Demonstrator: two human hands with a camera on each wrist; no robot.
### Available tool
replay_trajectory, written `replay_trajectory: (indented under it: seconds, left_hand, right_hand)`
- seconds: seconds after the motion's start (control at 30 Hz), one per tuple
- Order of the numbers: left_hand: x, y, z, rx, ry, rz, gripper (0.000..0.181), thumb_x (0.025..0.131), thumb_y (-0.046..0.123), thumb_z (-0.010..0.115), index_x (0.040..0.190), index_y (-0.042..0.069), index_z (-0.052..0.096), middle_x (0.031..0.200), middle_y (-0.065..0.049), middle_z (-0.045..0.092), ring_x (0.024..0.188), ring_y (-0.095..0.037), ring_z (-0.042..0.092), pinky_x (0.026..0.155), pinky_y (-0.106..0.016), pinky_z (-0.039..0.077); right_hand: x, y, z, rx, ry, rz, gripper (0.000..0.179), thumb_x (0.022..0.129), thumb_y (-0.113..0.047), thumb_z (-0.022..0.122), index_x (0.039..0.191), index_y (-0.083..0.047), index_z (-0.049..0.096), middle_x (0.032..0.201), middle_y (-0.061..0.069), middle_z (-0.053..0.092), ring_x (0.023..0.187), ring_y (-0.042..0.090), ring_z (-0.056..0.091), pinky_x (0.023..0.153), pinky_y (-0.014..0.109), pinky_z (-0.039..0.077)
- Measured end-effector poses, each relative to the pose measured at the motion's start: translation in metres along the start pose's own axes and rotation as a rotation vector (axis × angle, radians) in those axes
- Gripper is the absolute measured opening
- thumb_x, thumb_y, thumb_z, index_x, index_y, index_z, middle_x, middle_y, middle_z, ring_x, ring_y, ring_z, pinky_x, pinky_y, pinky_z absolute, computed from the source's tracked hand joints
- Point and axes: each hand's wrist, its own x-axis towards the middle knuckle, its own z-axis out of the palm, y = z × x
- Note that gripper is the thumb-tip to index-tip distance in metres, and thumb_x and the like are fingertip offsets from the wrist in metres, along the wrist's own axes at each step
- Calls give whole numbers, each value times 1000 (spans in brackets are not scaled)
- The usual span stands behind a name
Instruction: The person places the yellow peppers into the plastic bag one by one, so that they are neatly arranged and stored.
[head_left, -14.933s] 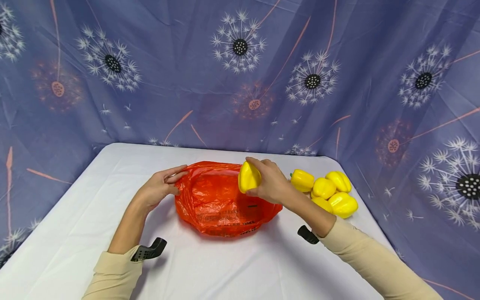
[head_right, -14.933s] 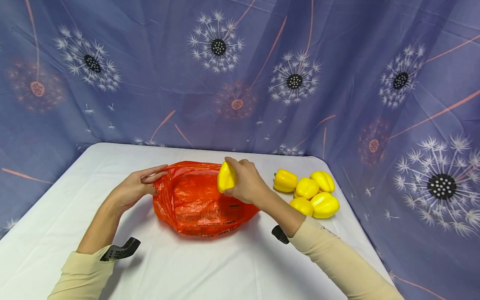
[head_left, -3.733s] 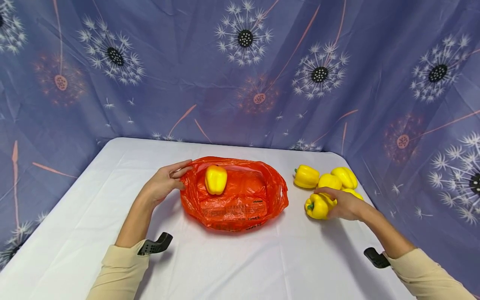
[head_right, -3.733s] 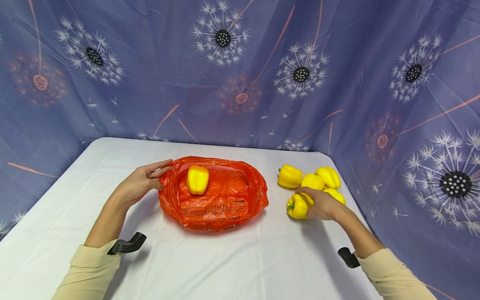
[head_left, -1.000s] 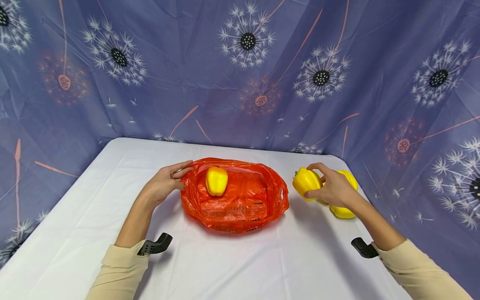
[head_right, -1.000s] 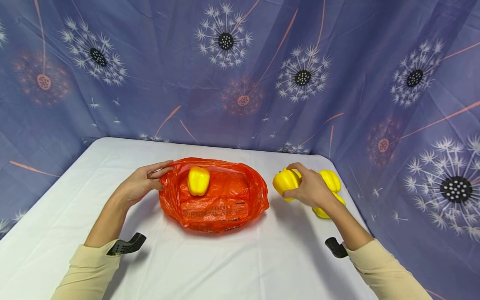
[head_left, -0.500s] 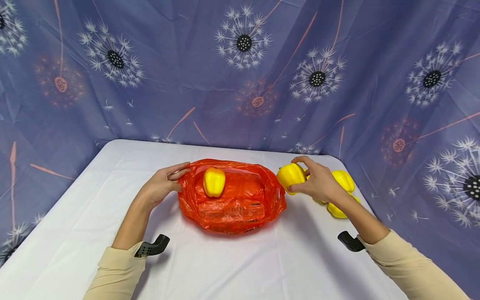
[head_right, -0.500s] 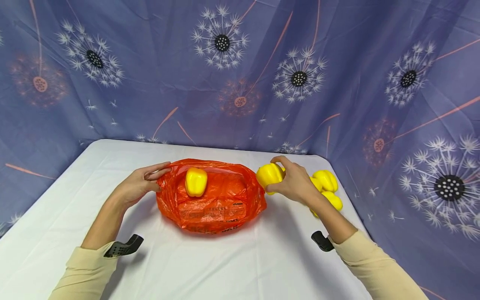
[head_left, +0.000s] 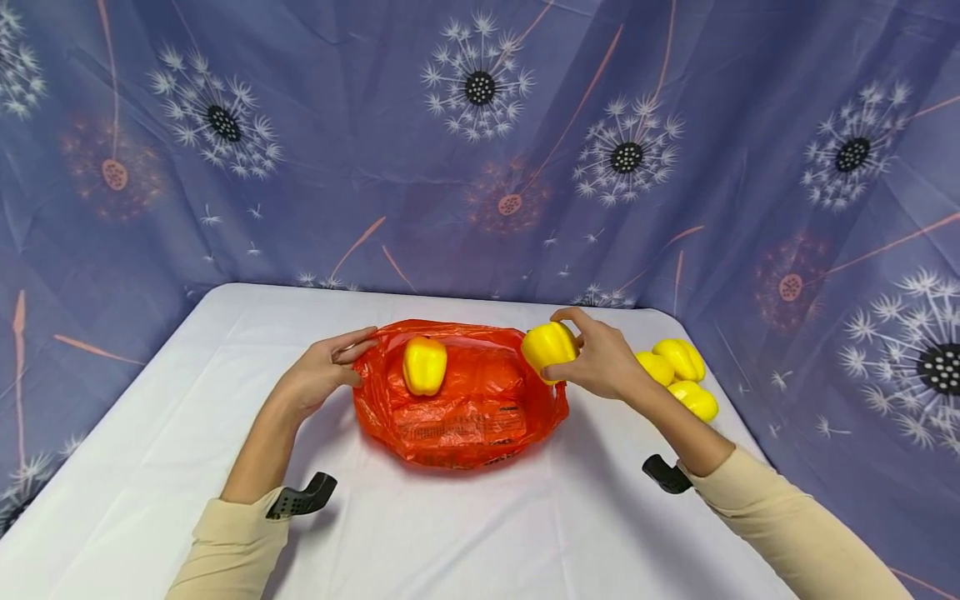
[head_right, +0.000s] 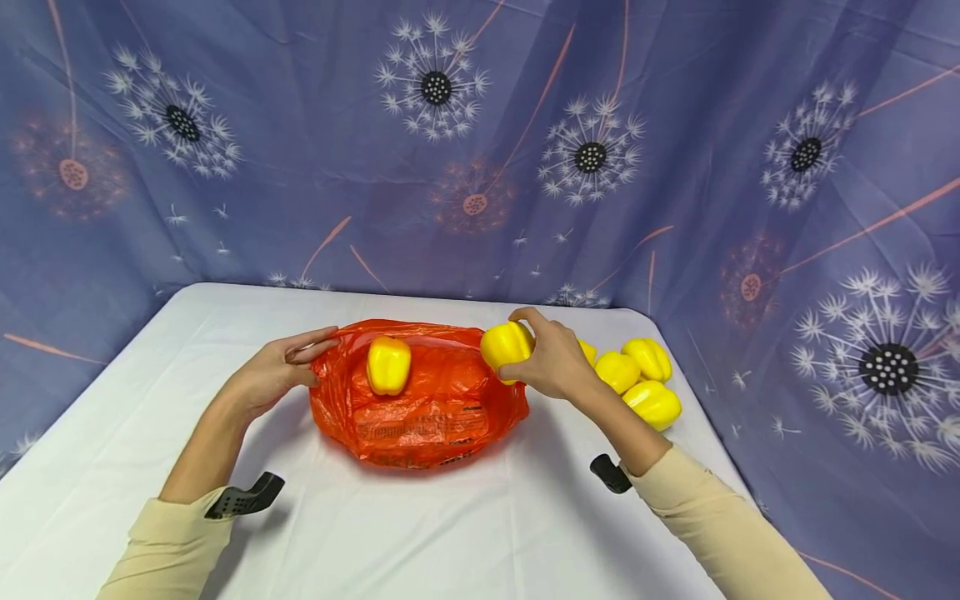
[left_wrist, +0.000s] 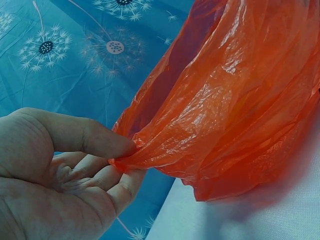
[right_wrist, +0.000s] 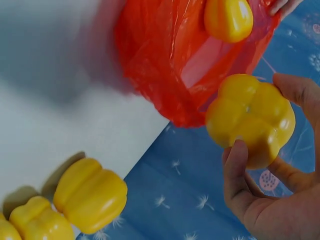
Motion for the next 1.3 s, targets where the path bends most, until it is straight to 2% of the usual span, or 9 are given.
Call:
replay_trajectory:
  seconds: [0.23, 0.5, 0.83, 1.3]
  left_hand:
    - [-2, -1, -1, 2, 1, 0, 84, 78, -15, 54, 158, 4, 34, 158, -20, 39, 152, -32, 28, 80, -19, 51]
    - [-3, -1, -3, 12, 1, 6, 84, 79, -15, 55, 158, 5, 35, 158, -21, 39, 152, -33, 28, 83, -16, 50]
    - [-2, 0, 0, -2, -4, 13, 82, 80, -16, 53, 158, 4, 34, 158, -21, 39, 153, -32, 27, 81, -14, 50]
    - [-1, 2, 2, 1, -8, 20, 83, 79, -18, 51, 158, 4, 35, 156, -22, 42, 152, -32, 27, 84, -15, 49]
  right_hand:
    - [6, -13, 13, 7, -3, -23, 79, 73, -38, 84, 141, -21, 48, 103, 14, 68, 81, 25, 64, 65, 33, 54]
    - [12, -27, 29, -17, 11, -39, 79, 72, -37, 84, 141, -21, 50, 94, 10, 63, 88, 25, 58, 71, 36, 51]
    - [20, -40, 55, -14, 4, -44, 79, 70, -36, 87, 139, -22, 52, 112, 11, 66, 99, 29, 61, 79, 42, 54]
    - [33, -48, 86, 10, 10, -7, 77, 71, -35, 87, 138, -18, 53, 117, 8, 68, 101, 27, 61, 86, 43, 54]
